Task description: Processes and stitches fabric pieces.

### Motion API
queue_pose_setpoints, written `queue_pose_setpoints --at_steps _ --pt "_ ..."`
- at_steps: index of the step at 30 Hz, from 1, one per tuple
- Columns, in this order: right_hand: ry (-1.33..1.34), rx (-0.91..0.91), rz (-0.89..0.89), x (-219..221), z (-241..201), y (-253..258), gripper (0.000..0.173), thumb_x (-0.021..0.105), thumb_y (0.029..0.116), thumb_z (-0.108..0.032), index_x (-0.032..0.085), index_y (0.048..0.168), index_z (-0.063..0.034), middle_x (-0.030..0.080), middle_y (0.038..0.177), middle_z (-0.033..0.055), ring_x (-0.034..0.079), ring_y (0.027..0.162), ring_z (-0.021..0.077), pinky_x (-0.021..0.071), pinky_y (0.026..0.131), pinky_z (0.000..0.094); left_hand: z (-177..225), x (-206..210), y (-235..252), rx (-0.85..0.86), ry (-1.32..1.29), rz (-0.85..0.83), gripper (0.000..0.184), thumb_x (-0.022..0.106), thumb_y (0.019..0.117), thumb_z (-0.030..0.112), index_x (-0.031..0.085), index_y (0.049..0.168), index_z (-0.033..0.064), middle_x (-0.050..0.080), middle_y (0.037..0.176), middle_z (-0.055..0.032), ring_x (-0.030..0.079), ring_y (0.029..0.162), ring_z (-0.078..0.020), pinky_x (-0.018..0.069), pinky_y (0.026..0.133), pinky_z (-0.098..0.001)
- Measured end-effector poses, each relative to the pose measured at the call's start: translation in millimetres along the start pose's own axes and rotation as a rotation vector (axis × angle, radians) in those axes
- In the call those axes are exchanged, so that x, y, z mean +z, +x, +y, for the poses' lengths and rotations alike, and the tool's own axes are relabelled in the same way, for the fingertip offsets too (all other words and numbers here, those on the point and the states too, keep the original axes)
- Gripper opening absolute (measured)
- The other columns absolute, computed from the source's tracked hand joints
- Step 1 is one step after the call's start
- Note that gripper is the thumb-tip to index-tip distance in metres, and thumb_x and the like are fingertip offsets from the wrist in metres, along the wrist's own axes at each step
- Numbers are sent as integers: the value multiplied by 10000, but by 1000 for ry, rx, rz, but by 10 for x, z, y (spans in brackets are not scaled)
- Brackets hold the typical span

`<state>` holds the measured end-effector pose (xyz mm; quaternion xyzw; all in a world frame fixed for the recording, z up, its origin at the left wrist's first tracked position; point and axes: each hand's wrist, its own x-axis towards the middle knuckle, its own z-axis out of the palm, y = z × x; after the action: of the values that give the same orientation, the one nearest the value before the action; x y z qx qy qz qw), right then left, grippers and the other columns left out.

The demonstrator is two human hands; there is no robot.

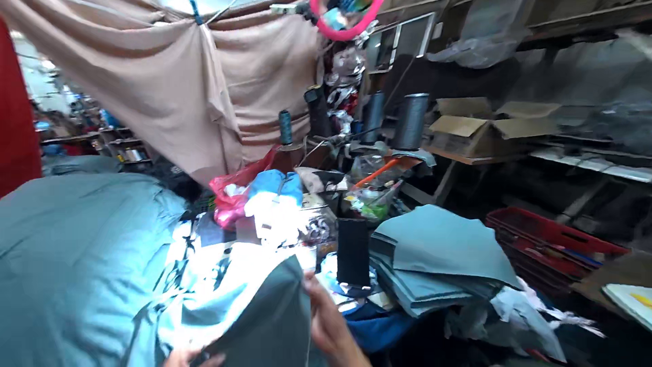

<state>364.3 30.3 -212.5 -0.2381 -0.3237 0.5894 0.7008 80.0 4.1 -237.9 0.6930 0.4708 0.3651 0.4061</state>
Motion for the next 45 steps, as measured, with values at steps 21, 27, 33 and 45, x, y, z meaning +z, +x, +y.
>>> queue_pose_setpoints --at_steps 21,27,33,45 --pt "-642 -102 -149 186 818 -78 82 714 863 -123 719 877 -42 707 1100 89 637 1118 133 524 971 292 -33 537 348 226 239 538 324 853 766 387 700 675 117 719 1178 -48 623 1184 -182 482 1032 -402" --pt "-723 -136 -9 -129 644 -151 115 673 860 -89 701 939 -10 724 1003 65 692 924 88 584 797 240 -153 140 374 197 394 634 298 846 771 319 694 706 71 736 1117 -95 668 1094 -241 524 955 -450" --pt "-690 71 -192 162 589 -205 163 685 915 -148 692 1004 -12 710 951 38 699 857 96 600 763 267 114 524 362 304 269 370 216 825 773 261 692 665 130 722 1225 -5 614 1227 -151 479 1053 -404" --pt "-1419 384 -554 -660 280 -636 382 630 1004 -219 655 1283 41 648 1280 271 603 1229 442 448 1069 598 -9 -175 303 337 441 724 172 686 909 125 776 1001 12 778 942 -73 744 873 -86 603 843 -255"
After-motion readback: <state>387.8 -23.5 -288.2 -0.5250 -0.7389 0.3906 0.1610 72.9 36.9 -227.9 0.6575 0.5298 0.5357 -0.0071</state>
